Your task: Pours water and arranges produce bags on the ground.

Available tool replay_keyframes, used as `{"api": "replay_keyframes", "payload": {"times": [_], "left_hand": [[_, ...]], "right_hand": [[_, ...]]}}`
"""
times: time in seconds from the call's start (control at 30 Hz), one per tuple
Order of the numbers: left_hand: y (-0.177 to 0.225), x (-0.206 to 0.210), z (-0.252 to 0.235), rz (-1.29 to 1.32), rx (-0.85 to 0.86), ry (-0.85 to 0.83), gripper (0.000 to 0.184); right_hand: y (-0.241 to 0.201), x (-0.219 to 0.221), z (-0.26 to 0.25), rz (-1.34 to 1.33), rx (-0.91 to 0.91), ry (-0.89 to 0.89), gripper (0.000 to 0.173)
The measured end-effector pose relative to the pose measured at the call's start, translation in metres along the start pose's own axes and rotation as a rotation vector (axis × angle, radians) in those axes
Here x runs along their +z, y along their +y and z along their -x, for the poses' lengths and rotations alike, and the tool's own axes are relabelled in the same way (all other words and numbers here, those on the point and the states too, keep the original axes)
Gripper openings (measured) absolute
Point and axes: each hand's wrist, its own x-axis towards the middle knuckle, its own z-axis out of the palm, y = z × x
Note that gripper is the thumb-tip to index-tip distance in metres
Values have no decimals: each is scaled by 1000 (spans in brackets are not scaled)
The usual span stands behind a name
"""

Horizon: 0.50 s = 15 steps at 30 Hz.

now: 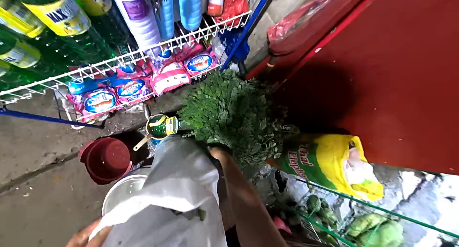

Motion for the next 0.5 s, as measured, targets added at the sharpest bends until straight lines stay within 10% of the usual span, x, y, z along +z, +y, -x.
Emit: {"api": "replay_keyframes", "payload": {"times": [0.2, 0.37, 0.5], "left_hand": [[128, 55, -134, 357, -183, 287, 31], [131, 47, -163, 299, -264, 231, 45], [116, 31, -133, 268, -268, 97, 39]], "right_hand": [[42, 0, 47, -267, -214, 262, 50], [44, 15, 154, -887, -232, 497, 56], [29, 40, 241, -622, -470, 938, 42]]}}
